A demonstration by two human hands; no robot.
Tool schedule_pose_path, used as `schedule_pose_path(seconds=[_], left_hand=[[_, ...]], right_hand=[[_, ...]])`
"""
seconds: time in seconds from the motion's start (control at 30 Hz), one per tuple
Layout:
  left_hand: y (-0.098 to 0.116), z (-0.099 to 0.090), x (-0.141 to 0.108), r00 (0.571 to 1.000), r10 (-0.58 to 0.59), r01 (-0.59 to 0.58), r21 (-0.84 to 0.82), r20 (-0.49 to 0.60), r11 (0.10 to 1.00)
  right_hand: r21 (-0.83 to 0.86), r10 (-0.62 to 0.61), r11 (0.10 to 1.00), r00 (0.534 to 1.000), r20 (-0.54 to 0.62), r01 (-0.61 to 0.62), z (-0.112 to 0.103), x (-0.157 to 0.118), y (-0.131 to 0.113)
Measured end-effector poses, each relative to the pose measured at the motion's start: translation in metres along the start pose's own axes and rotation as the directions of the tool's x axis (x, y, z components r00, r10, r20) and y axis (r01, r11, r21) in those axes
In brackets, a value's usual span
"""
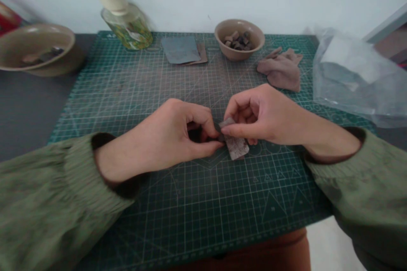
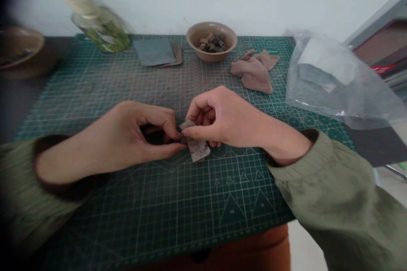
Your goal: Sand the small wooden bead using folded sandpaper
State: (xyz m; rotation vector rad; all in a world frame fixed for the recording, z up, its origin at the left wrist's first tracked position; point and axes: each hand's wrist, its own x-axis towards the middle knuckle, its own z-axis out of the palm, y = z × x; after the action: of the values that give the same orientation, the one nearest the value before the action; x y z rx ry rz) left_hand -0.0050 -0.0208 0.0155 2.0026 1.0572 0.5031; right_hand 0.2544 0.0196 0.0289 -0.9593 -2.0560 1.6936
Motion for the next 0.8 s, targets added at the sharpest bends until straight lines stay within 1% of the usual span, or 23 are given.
schedule_pose_path(seconds=[0.1,0.2,0.47,0.57,0.67,0.7,0.8], left_hand=[[0.000,0.000,0.001,1.000,-0.002,0.002,0.005,0.004,1.000],[0.001,0.000,0.001,1.000,0.000,0.000,0.001,0.004,1.000],[0.000,0.000,0.001,1.000,0.010,-0.010,-0.002,-0.003,1.000],[0.001,0.000,0.001,1.000,0.015,-0.015,0.011,-0.004,1.000],[0.002,0.000,0.001,0.999,0.042,-0.041,0.035,-0.018,0.999],[0.002,0.001,0.002,0.998,0.056,-0.054,0.044,-0.033,0.998],[0.004,0.002,0.001,0.992,0.083,-0.078,0.059,-0.093,0.995]], right_hand=[[-0.009,0.001,1.000,0.999,0.034,-0.001,0.000,0.000,0.000],[-0.011,-0.015,1.000,1.000,-0.001,0.015,0.000,0.000,0.001],[-0.039,-0.009,0.999,0.999,0.051,0.011,-0.003,-0.002,0.001],[-0.048,-0.002,0.999,0.999,0.053,0.005,-0.004,-0.003,0.001],[-0.048,0.020,0.999,0.995,0.093,-0.015,-0.007,-0.005,-0.002],[-0.048,0.021,0.999,0.996,0.088,-0.017,-0.008,-0.006,-0.003],[-0.043,0.012,0.999,1.000,0.008,-0.011,-0.011,-0.008,-0.009]])
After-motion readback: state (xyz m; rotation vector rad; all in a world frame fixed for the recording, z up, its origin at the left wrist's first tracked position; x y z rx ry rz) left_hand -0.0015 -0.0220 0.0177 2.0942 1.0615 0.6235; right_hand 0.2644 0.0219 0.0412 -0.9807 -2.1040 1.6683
